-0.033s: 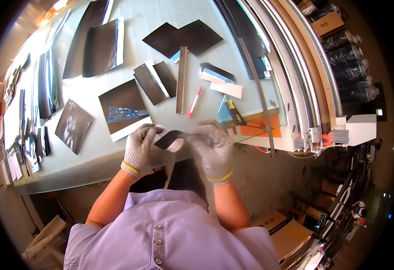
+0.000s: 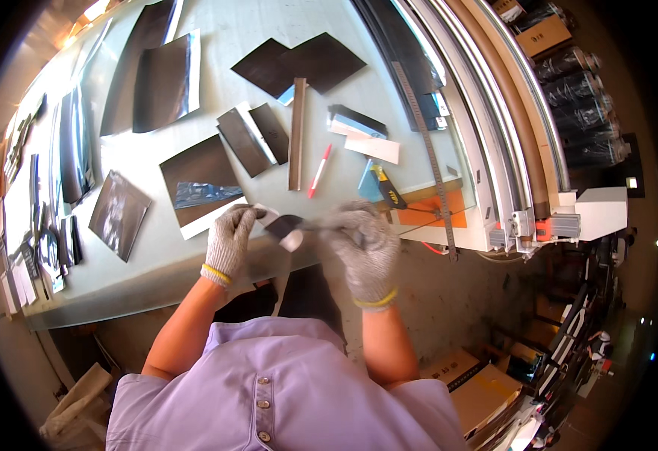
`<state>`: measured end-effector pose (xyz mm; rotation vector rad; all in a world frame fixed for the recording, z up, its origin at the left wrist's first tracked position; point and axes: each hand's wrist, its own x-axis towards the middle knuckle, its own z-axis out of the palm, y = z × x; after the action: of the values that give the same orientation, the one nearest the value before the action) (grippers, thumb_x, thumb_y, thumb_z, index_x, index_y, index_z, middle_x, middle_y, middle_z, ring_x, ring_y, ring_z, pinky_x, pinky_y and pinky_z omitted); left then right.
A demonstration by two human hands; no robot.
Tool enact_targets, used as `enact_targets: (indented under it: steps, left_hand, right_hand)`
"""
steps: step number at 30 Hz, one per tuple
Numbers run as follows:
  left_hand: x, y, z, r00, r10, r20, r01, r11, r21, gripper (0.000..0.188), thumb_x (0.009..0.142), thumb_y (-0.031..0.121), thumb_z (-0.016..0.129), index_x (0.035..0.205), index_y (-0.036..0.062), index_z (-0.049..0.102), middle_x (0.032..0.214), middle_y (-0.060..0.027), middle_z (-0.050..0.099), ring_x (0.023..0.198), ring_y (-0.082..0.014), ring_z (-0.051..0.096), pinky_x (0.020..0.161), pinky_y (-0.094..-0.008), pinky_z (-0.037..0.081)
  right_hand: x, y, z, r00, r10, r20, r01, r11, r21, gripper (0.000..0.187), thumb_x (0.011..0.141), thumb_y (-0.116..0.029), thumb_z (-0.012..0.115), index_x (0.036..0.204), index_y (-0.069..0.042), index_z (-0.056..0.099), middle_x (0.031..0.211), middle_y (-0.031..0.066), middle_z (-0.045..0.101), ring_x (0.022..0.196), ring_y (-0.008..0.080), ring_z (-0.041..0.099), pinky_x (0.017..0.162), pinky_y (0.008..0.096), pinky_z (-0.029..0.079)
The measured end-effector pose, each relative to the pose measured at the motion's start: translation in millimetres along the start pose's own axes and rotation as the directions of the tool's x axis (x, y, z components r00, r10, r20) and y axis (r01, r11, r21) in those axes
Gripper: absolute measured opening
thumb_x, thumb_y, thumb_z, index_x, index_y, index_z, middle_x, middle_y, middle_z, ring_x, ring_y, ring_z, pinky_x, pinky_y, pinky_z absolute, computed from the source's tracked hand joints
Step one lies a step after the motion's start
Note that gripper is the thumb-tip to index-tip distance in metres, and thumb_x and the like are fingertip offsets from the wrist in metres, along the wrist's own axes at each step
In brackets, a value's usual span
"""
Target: The person measures and marks dark rectangular panels using a ruler and a red marker. They handle the panels one at a time, placing them on a workbench, aligning the ruler, and drawing lines on the surface. The person also handles a white sheet of paper, measuring and marking it similarly.
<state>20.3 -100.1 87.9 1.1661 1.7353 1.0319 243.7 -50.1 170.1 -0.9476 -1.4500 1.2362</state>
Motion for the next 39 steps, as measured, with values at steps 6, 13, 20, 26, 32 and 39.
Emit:
enact_targets:
  steps: [6, 13, 20, 26, 32, 39]
  left_hand:
    - [81, -2, 59, 0.985, 0.166, -0.041, -0.146, 0.940, 0.308, 0.033, 0.095, 0.032, 0.065, 0.101, 0.0016, 0.077, 0.115, -0.0203, 0.071, 0.106, -0.0392, 0.067, 0.096, -0.0426, 0.052]
    - [79, 105, 51, 0.848, 0.457, 0.267, -0.424, 0.889, -0.176, 0.038, 0.087, 0.034, 0.077, 0.103, 0.0001, 0.077, 0.124, -0.0194, 0.070, 0.117, -0.0356, 0.065, 0.107, -0.0416, 0.047]
    - [32, 70, 19, 0.951, -0.153, 0.267, 0.266, 0.847, -0.460, 0.020, 0.090, 0.015, 0.076, 0.099, -0.0030, 0.076, 0.096, -0.0063, 0.075, 0.084, -0.0121, 0.068, 0.078, -0.0286, 0.054]
    - [-5, -3, -12, 0.910, -0.411, -0.057, 0.223, 0.600, -0.768, 0.015, 0.093, 0.013, 0.073, 0.098, -0.0015, 0.074, 0.092, -0.0043, 0.073, 0.085, -0.0110, 0.065, 0.082, -0.0255, 0.051]
    - [-40, -24, -46, 0.894, -0.421, -0.152, 0.089, 0.499, -0.862, 0.040, 0.096, 0.015, 0.070, 0.132, -0.0012, 0.063, 0.116, -0.0106, 0.070, 0.110, -0.0172, 0.064, 0.100, -0.0320, 0.050]
    - [-40, -49, -118, 0.983, 0.029, -0.181, 0.038, 0.933, 0.357, 0.044, 0.087, 0.015, 0.074, 0.129, 0.0045, 0.067, 0.131, -0.0139, 0.067, 0.126, -0.0315, 0.059, 0.110, -0.0428, 0.045]
  right_hand:
    - [21, -65, -79, 0.962, -0.228, -0.153, 0.229, 0.973, -0.009, 0.017, 0.075, 0.005, 0.075, 0.091, 0.002, 0.069, 0.098, 0.0125, 0.065, 0.095, 0.0239, 0.063, 0.089, 0.0370, 0.053]
    - [76, -75, -82, 0.941, 0.336, 0.047, -0.289, 0.866, -0.409, 0.014, 0.083, -0.005, 0.078, 0.090, 0.004, 0.070, 0.092, 0.0085, 0.066, 0.085, 0.0140, 0.061, 0.078, 0.0276, 0.049]
    - [91, -1, -9, 0.924, 0.237, 0.300, -0.224, 0.972, -0.076, 0.048, 0.095, -0.032, 0.074, 0.129, 0.000, 0.064, 0.106, 0.0096, 0.068, 0.098, 0.0161, 0.063, 0.092, 0.0318, 0.051]
    - [30, 67, 47, 0.740, 0.515, 0.432, -0.541, 0.838, -0.071, 0.043, 0.095, -0.024, 0.074, 0.124, 0.006, 0.065, 0.113, 0.0118, 0.070, 0.101, 0.0147, 0.063, 0.093, 0.0306, 0.050]
    - [18, 86, 94, 0.636, 0.641, 0.430, -0.660, 0.741, -0.129, 0.024, 0.089, -0.012, 0.075, 0.102, 0.008, 0.072, 0.092, 0.0082, 0.073, 0.086, 0.0121, 0.064, 0.082, 0.0284, 0.051]
    - [39, 120, 106, 0.535, 0.545, 0.646, -0.263, 0.833, -0.486, 0.021, 0.088, -0.016, 0.076, 0.093, 0.004, 0.072, 0.079, 0.0061, 0.069, 0.075, 0.0105, 0.060, 0.071, 0.0281, 0.050]
